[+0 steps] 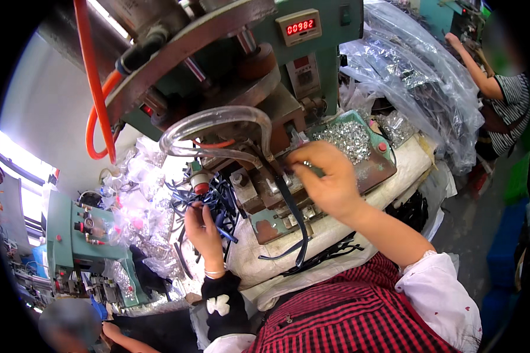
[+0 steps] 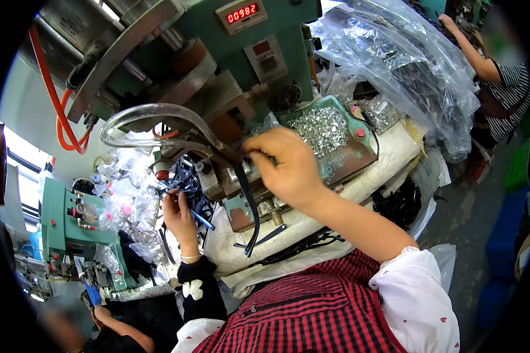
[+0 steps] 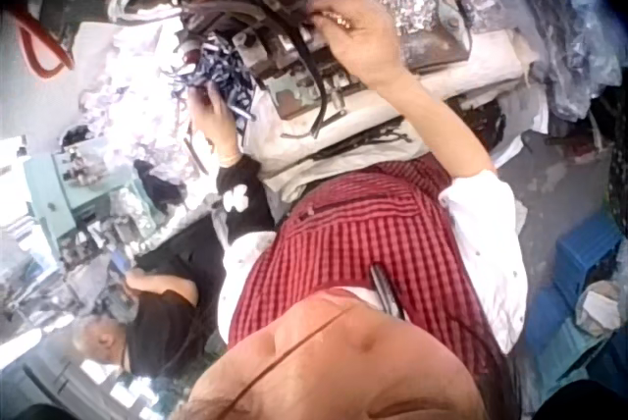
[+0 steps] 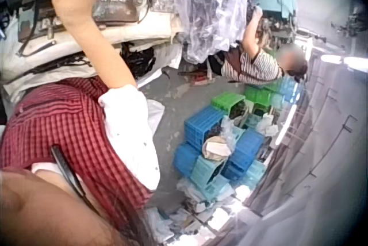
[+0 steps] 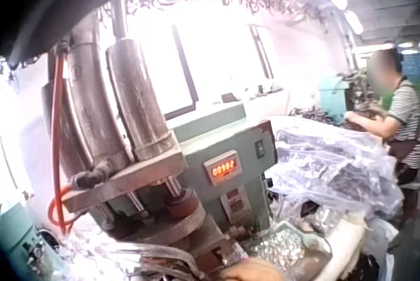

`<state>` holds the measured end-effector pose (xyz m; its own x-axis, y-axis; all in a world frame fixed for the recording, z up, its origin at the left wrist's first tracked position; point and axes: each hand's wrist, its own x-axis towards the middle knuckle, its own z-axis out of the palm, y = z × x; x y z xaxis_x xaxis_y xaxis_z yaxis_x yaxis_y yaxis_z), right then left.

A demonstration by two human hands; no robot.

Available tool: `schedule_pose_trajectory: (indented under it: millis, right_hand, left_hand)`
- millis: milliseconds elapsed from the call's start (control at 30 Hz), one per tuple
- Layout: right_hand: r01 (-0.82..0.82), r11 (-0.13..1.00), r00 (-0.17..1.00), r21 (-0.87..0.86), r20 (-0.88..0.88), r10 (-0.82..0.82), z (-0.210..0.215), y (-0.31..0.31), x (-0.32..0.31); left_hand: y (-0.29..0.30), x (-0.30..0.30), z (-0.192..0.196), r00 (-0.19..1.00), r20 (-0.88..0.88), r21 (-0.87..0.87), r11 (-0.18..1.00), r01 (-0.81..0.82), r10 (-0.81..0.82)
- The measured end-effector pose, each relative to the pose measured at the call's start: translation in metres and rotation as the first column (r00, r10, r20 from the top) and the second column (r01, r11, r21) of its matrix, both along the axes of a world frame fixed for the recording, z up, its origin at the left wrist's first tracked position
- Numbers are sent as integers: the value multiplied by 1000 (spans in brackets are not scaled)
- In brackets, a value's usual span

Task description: The person repeatedly picks up small metal pieces and black plastic strips, places them into a press machine, and removes the assembled units. The process is continuous and repetitive, with the person handling items one at a time.

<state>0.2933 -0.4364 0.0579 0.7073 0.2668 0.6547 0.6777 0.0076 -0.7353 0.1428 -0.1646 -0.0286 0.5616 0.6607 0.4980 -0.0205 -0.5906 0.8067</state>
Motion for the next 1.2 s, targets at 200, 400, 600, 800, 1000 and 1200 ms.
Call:
schedule_pose_trajectory:
  millis: [200, 400, 600, 800, 1000, 1200]
  right_hand:
    - [-52, 948, 859, 313, -470, 202, -4, 18, -19]
    - [-133, 923, 782, 362, -534, 322, 13, 23, -31]
    - [-343, 924, 783, 171, -491, 382, 32, -10, -31]
    - [382, 923, 879, 33, -321, -353, -47, -69, 56]
    - [410, 776, 897, -479, 58, -439, -74, -88, 17]
    - [522, 665, 851, -535, 271, -450, -85, -76, 21]
  left_hand:
    - [-51, -8, 33, 997, 71, -230, 972, 47, -31]
    - [-102, -12, 114, 881, 319, 372, 901, 223, -349]
    - [-134, 16, 110, 864, -35, 752, 556, 354, -503]
    - [-133, 49, 91, 845, 49, 848, 469, 246, -532]
    - [-130, 47, 86, 845, 49, 816, 509, 274, -533]
    - [-142, 21, 102, 894, -108, 691, 614, 382, -434]
